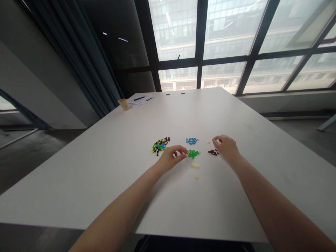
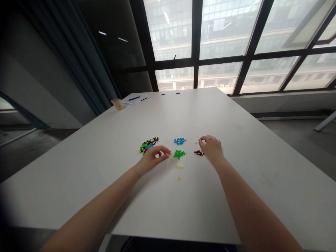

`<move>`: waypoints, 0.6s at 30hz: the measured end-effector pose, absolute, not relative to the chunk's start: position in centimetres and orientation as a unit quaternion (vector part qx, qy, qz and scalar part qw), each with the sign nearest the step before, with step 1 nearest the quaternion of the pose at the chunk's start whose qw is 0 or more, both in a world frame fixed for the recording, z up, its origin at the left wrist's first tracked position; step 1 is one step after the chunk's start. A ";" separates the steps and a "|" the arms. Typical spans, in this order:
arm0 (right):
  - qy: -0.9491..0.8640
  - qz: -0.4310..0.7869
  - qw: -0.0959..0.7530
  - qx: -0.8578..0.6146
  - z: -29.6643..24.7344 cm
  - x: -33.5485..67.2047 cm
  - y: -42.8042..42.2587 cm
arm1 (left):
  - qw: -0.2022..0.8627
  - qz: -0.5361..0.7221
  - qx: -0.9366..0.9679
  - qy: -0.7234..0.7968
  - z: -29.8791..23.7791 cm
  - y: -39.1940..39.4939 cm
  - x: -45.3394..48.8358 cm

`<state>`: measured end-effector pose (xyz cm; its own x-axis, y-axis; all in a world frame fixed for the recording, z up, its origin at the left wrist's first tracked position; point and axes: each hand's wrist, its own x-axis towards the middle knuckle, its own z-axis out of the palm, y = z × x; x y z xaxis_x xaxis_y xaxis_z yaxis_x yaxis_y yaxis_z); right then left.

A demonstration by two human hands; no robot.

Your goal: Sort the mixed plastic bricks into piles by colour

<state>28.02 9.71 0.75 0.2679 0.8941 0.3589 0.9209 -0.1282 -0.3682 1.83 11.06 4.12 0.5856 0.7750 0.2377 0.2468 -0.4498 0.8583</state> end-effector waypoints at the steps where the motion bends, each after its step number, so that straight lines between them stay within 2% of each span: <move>1: -0.606 -0.028 0.267 -0.749 0.9 27.9 9.7 | 0.419 0.328 0.785 0.318 4.0 10.8 2.1; 7: -0.641 -0.038 0.312 -0.701 2.3 26.3 8.7 | 0.425 0.356 0.774 0.307 4.2 10.1 2.4; 12: -0.740 -0.006 0.387 -0.551 4.2 23.7 7.1 | 0.433 0.357 0.772 0.299 4.3 10.0 2.4; 18: -0.830 0.097 0.352 -0.422 4.3 21.8 6.2 | 0.392 0.336 0.813 0.270 3.9 10.3 2.4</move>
